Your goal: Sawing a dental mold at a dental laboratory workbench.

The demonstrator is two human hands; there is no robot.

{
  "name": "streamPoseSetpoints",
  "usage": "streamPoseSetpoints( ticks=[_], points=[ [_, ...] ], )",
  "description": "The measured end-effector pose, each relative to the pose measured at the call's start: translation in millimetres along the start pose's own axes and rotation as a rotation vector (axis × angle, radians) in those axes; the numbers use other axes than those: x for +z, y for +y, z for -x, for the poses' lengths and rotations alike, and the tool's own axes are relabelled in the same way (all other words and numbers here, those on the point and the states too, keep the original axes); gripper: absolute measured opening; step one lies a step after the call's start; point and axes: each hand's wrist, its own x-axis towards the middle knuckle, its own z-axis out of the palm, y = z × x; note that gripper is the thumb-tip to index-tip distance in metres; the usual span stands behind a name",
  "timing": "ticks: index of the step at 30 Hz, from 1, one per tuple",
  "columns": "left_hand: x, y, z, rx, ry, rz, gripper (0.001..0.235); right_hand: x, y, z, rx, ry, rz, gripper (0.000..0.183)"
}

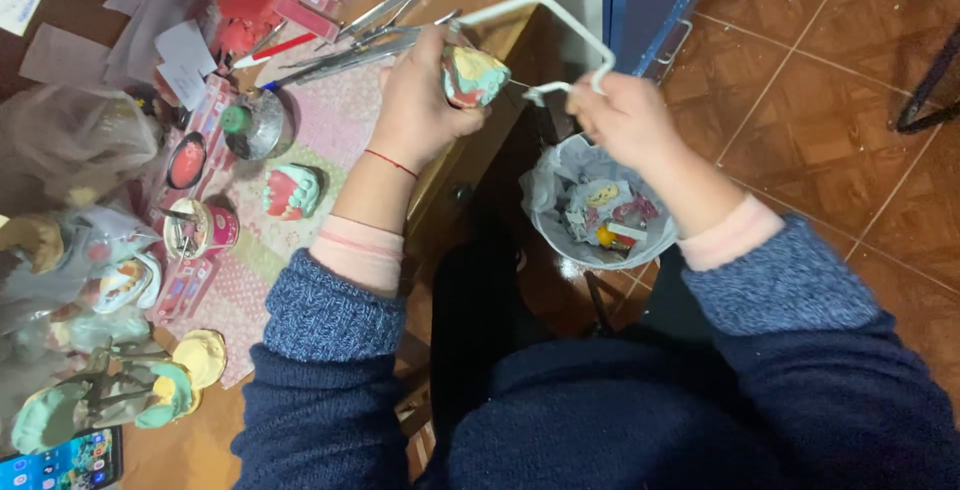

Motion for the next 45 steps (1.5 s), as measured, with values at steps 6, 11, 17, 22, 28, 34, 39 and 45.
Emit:
streamPoseSetpoints(
  ticks=[6,11,17,22,28,34,39,45],
  points=[
    [-0.4,-1.9,-1.7,-0.045,-0.014,-0.03,0.068,-13.3,2.9,1.9,-0.045,-0.036,-0.009,0.026],
    [1.6,-1.2,2.0,-0.002,0.01,-0.01,0.071,-9.2,8.1,2.7,0.006,-0.007,0.049,0.025],
    [-0.5,-0.5,-0.1,-0.095,-0.04,-0.004,0.07,-7.5,-4.2,-5.8,-0.11,-0.012,0.081,0.027],
    [0.6,-1.5,0.2,0.022,0.025,-0.014,0.069,-9.6,15.9,0.7,-0.114,-0.013,0.075,0.025],
    [-1.2,2.6,-0.2,-0.104,-0.047,0.033,0.07,-4.3,2.5,-7.6,-0.21,0.048,0.114,0.027],
    [1.7,-2.4,-0.3,-0.009,0.015,-0.015,0.072,-7.9,13.4,-6.2,-0.319,0.075,0.249,0.022],
    [-6.0,5.7,0.2,-0.144,-0.086,0.029,0.069,-4.2,2.6,-7.9,-0.398,0.106,0.265,0.02],
    [1.0,-1.9,0.3,-0.047,-0.014,-0.007,0.074,-5.6,23.0,-4.8,-0.393,0.133,0.278,0.021]
  ],
)
